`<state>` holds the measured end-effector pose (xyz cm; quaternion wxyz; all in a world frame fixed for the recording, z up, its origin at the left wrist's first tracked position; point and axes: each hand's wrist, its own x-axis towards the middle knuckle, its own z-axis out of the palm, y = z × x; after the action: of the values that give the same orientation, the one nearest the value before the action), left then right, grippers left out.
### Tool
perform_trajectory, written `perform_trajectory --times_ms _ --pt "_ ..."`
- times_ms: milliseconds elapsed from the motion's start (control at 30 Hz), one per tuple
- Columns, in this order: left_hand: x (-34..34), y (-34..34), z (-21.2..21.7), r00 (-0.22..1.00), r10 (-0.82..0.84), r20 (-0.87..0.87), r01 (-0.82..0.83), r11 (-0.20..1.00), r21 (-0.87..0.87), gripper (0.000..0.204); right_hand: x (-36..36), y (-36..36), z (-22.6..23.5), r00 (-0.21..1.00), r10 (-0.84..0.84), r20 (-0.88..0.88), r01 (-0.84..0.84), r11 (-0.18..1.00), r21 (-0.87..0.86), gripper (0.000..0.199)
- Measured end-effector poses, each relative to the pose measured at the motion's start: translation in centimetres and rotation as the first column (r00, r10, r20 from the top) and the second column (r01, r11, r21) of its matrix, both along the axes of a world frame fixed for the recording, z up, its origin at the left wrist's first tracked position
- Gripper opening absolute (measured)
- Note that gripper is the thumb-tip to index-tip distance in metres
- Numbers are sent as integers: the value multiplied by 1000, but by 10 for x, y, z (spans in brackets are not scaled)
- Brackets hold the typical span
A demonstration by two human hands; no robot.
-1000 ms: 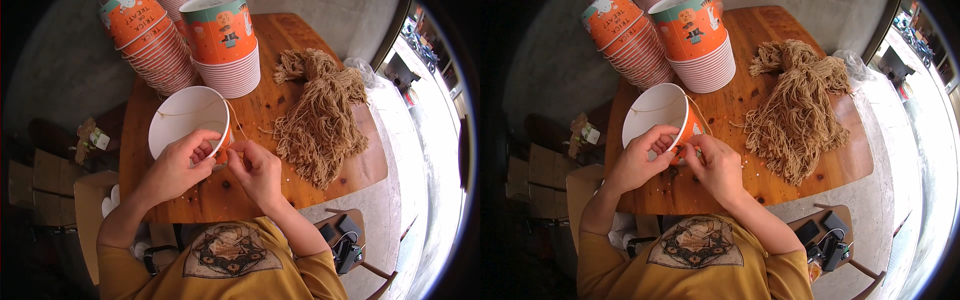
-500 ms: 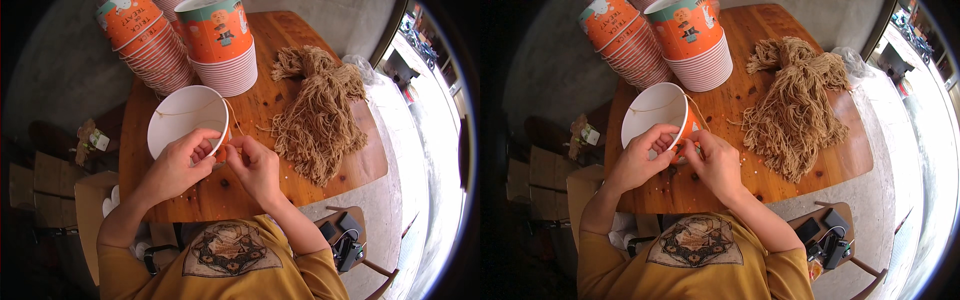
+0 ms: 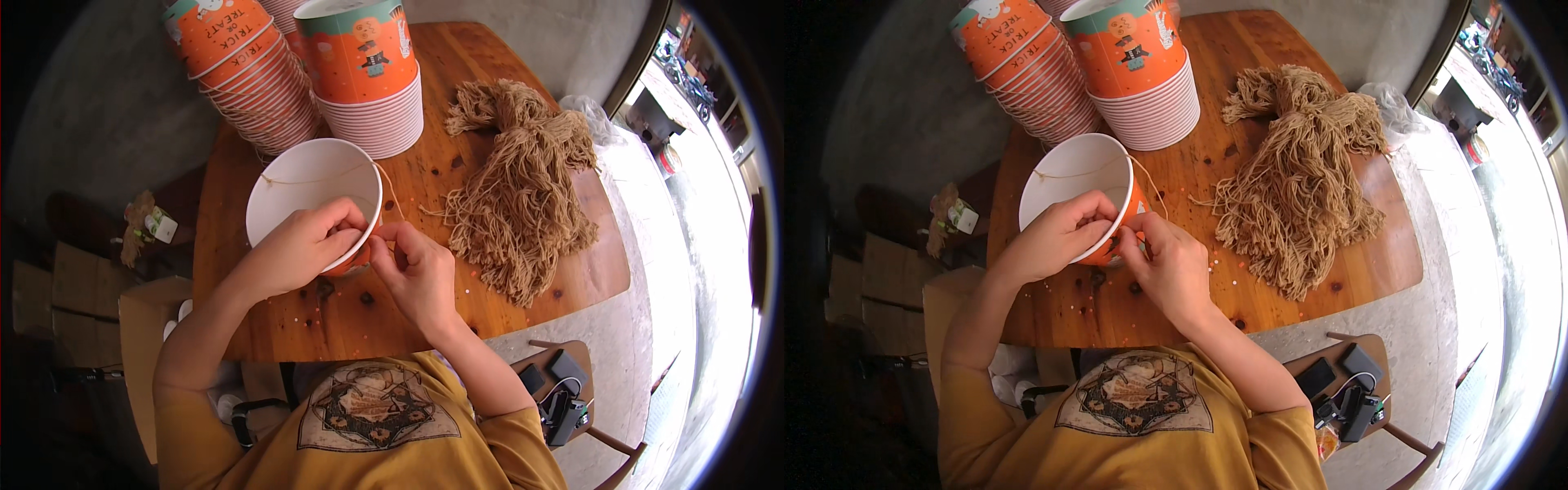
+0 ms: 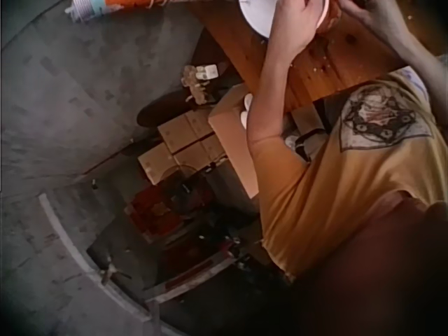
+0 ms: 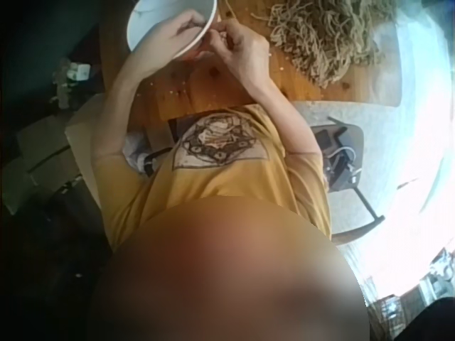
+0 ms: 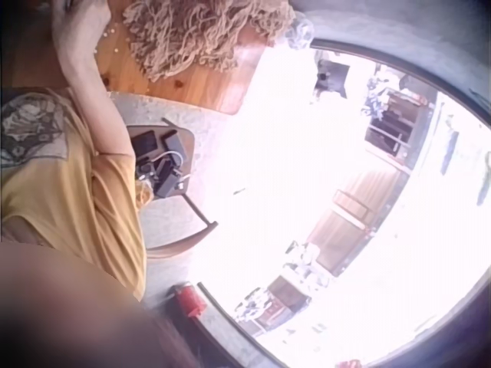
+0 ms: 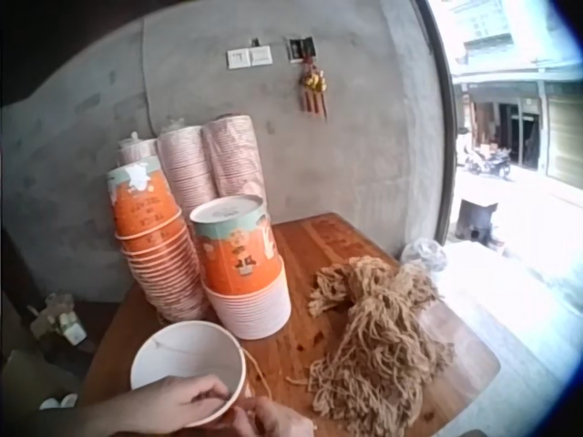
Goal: Tying strings onto paper cups for packaging or decorative purposes.
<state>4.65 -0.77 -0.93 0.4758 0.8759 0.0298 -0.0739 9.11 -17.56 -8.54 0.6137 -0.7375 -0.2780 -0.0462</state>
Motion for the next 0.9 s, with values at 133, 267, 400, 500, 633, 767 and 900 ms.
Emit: perform_trajectory --times_ms 133,267,400,500,633,767,900 --pt "4 -2 3 998 -40 48 37 997 66 12 1 -1 6 1000 11 -16 -12 999 -32 10" --pt "3 6 6 999 -28 36 24 993 114 11 8 -10 12 984 151 -98 -155 987 -44 14" --pt "2 22 -2 973 58 225 -77 994 73 10 20 -26 17 963 237 -124 -248 965 -81 20" --pt "6 19 1 987 150 50 -122 923 -366 9 27 -25 30 963 250 -101 -255 966 -36 20" --pt "11 2 -3 990 124 60 -82 880 -467 10 31 -13 45 956 264 -124 -280 951 -132 15" --pt "11 1 -6 990 135 47 -94 862 -498 11 37 -6 32 943 286 -173 -297 954 -45 13" --pt "8 1 -2 991 131 0 -108 816 -567 15 36 -2 27 928 278 -248 -286 958 2 13"
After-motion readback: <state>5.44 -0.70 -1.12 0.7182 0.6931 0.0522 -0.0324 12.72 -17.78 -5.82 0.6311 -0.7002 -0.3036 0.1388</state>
